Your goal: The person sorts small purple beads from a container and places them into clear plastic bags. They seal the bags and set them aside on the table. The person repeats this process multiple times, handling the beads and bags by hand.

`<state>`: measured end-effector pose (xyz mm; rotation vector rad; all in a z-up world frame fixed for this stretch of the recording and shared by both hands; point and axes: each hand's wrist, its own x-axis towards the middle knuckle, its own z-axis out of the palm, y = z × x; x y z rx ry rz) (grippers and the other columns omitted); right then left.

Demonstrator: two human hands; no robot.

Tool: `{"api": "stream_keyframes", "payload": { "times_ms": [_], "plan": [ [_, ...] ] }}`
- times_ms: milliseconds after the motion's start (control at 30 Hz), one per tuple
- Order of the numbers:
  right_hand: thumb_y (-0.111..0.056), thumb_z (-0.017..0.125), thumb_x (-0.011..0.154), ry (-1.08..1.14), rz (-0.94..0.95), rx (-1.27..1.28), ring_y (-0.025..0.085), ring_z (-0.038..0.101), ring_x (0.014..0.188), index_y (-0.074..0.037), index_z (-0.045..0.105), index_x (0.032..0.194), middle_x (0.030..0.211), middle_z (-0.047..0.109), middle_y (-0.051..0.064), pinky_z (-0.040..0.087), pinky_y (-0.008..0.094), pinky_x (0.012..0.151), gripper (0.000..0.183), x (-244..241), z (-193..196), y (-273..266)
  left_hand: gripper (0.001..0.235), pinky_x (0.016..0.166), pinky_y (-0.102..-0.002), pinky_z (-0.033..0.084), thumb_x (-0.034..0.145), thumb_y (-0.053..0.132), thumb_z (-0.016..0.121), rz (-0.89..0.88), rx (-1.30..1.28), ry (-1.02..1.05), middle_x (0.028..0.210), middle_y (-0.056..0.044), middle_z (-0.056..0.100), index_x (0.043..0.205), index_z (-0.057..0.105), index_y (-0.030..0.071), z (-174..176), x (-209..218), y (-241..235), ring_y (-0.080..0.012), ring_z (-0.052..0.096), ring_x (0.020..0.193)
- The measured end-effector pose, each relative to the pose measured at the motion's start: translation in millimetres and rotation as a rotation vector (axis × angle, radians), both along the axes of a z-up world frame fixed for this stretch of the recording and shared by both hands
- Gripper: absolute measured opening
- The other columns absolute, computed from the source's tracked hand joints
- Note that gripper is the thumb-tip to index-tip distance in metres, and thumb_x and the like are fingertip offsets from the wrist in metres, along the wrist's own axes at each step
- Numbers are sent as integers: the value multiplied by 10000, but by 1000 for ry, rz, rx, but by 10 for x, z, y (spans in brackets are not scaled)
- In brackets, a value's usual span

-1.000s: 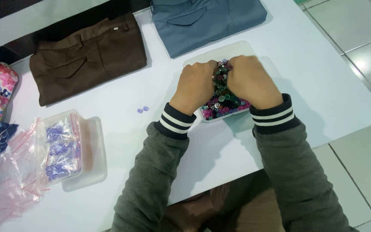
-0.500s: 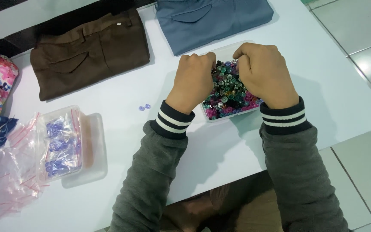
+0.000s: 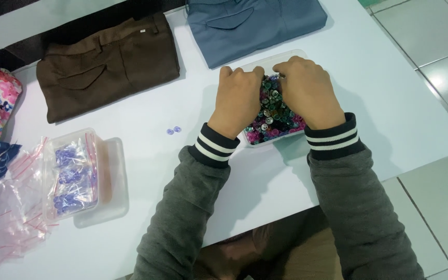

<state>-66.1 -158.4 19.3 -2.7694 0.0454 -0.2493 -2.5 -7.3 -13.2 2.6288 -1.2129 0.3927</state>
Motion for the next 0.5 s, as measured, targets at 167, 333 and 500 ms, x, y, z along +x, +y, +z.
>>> {"api": "stream_keyframes", "payload": {
  "times_ms": [167, 333, 500],
  "plan": [
    [91, 559, 908, 58, 21, -90, 400, 722, 828, 8, 762, 1152, 883, 693, 210, 595, 523, 667, 328, 83, -117, -53, 233, 837, -419, 459, 780, -111, 695, -8, -4, 31, 621, -103, 649, 978, 698, 13, -10, 18, -54, -298, 670, 647],
    [86, 577, 902, 89, 8, -104, 398, 720, 849, -5, 758, 1164, 894, 683, 207, 595, 521, 678, 331, 97, -138, -43, 205, 783, -391, 492, 795, -97, 688, -20, -5, 43, 616, -93, 645, 961, 689, 23, -47, 40, -51, -287, 673, 626],
    [61, 628, 885, 66, -6, -62, 386, 725, 820, -14, 763, 1056, 824, 681, 178, 597, 505, 669, 230, 104, -196, -67, 207, 741, -395, 520, 836, -61, 673, -35, -42, 74, 643, -93, 660, 1024, 665, 25, -80, 50, -50, -306, 705, 655]
  ]
}}
